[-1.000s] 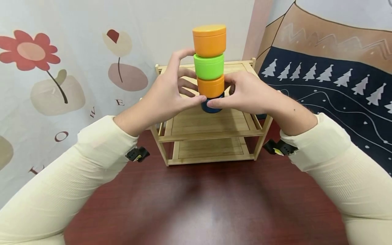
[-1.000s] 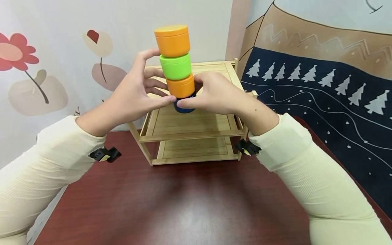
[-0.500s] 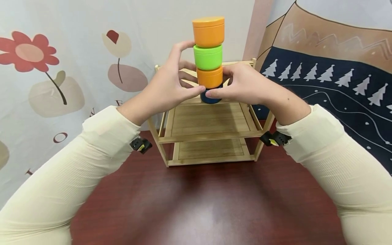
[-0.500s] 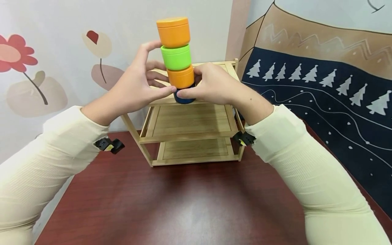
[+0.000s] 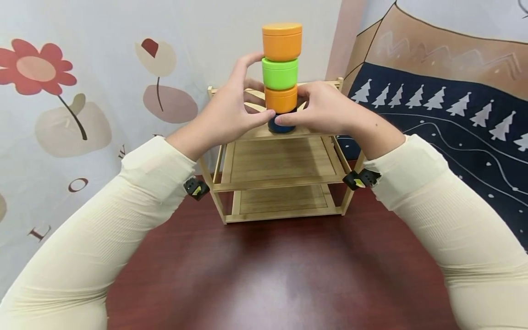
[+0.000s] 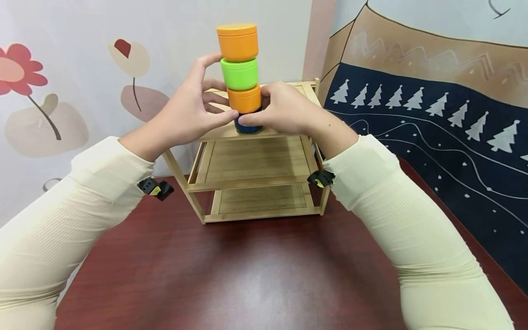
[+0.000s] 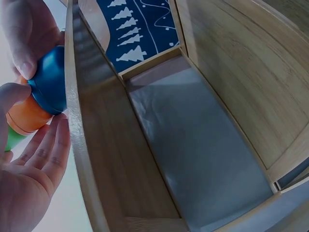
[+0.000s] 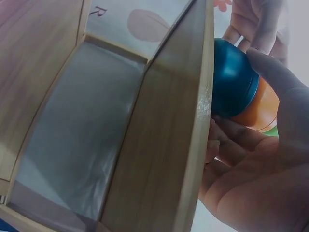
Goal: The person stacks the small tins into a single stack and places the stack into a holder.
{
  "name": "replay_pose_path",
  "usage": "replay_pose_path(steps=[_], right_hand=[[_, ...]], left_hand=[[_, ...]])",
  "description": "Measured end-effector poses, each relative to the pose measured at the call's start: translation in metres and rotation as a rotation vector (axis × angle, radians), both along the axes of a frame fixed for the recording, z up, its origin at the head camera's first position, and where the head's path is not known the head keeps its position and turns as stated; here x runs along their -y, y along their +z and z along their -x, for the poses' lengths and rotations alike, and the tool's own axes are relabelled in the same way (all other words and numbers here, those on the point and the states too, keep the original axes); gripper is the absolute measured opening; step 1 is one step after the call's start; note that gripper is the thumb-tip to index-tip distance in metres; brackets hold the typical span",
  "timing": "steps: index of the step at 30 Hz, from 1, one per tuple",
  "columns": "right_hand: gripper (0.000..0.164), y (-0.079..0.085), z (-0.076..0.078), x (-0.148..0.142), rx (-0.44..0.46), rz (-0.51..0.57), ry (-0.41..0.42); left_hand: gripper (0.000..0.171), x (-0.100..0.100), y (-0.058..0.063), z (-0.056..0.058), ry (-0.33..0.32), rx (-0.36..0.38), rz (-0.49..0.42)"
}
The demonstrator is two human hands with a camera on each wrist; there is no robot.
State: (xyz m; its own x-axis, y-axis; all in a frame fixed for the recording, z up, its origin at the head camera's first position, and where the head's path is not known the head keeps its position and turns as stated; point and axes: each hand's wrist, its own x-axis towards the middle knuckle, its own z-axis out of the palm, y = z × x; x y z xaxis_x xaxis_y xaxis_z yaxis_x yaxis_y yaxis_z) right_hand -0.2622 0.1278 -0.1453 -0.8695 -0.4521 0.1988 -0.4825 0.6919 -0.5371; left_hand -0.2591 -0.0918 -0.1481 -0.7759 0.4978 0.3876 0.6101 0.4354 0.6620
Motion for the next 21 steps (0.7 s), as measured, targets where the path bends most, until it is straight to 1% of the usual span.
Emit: replay_pose_path(steps=[5,13,17,21], right_hand=[[0.059,0.0,0.005,-0.003,0.051,-0.001,-0.012],[0.061,0.0,0.011,0.0,0.058,0.005,-0.02],[0.062,0.001,0.013,0.0,0.052,-0.026,-0.035],[0.062,0.001,0.015,0.0,0.044,-0.032,-0.021]], left_hand=[[0.093,-0.003,0.0,0.005,0.022,-0.006,0.027],[0.093,-0.002,-0.003,0.01,0.034,-0.002,0.005],[0.093,-0.002,-0.004,0.013,0.042,-0.015,0.013],[0.093,-0.002,-0.003,0.013,0.058,-0.022,0.028]])
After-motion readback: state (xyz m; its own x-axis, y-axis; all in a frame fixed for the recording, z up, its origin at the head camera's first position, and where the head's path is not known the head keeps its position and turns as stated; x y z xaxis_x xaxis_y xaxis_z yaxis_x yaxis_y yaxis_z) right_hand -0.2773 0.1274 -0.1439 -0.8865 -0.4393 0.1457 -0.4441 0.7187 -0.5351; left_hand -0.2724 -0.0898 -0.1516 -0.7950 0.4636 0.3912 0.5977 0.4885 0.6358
